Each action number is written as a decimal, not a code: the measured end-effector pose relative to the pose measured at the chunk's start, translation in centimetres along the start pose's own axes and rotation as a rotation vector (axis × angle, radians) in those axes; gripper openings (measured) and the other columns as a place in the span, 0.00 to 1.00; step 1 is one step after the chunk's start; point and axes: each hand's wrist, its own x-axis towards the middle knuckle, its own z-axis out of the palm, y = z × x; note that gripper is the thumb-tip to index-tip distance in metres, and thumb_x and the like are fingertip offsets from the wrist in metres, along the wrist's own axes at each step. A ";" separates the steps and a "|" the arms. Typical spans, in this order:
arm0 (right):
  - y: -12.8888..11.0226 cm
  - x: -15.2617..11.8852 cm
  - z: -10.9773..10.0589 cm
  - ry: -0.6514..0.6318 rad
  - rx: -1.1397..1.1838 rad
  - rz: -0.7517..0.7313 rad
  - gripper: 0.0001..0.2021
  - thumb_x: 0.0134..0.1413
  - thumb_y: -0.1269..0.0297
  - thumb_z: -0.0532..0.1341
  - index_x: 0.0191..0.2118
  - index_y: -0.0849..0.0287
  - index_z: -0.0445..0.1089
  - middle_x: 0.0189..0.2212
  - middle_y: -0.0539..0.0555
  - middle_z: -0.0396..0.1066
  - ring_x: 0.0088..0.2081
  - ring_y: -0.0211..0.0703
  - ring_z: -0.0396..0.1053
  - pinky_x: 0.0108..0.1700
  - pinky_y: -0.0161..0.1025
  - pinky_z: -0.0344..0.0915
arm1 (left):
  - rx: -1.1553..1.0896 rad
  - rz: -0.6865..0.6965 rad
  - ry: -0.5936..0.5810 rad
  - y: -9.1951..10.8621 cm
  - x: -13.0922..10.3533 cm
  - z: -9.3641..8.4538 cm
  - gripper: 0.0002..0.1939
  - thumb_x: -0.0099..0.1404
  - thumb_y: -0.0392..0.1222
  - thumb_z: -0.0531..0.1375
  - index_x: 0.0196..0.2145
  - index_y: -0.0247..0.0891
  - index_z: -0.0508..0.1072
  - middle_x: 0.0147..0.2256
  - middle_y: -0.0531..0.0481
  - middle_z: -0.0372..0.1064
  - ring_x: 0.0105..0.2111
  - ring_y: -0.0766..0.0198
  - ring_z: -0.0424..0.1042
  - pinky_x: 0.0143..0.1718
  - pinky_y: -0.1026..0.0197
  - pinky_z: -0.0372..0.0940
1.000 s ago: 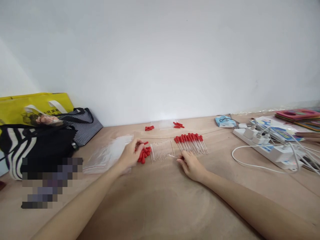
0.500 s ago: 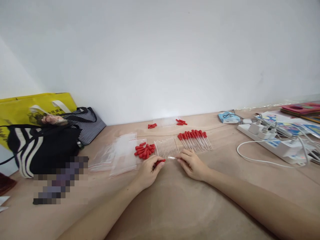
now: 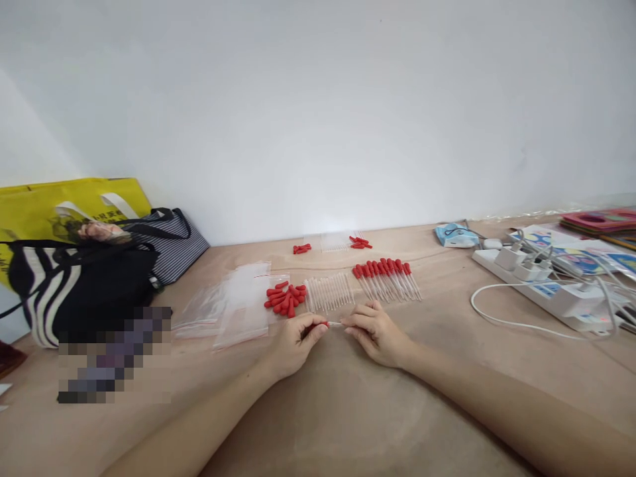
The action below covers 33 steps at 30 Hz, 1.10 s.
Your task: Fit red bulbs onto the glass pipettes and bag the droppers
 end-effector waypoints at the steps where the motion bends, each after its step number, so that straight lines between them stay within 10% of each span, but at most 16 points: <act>1: 0.1 0.0 0.0 -0.017 -0.004 -0.006 0.09 0.56 0.69 0.51 0.39 0.57 0.67 0.29 0.51 0.67 0.31 0.37 0.63 0.39 0.39 0.52 | 0.001 -0.004 0.002 -0.1 0.0 0.1 0.10 0.62 0.41 0.51 0.30 0.36 0.70 0.28 0.52 0.69 0.29 0.66 0.66 0.30 0.65 0.60; 33: -1.8 0.9 -0.7 -0.143 -0.259 -0.026 0.09 0.55 0.67 0.52 0.33 0.57 0.70 0.26 0.52 0.69 0.32 0.40 0.61 0.34 0.39 0.47 | 0.336 0.309 0.032 -0.2 0.0 0.3 0.10 0.64 0.41 0.51 0.30 0.39 0.70 0.28 0.50 0.68 0.31 0.63 0.65 0.37 0.59 0.58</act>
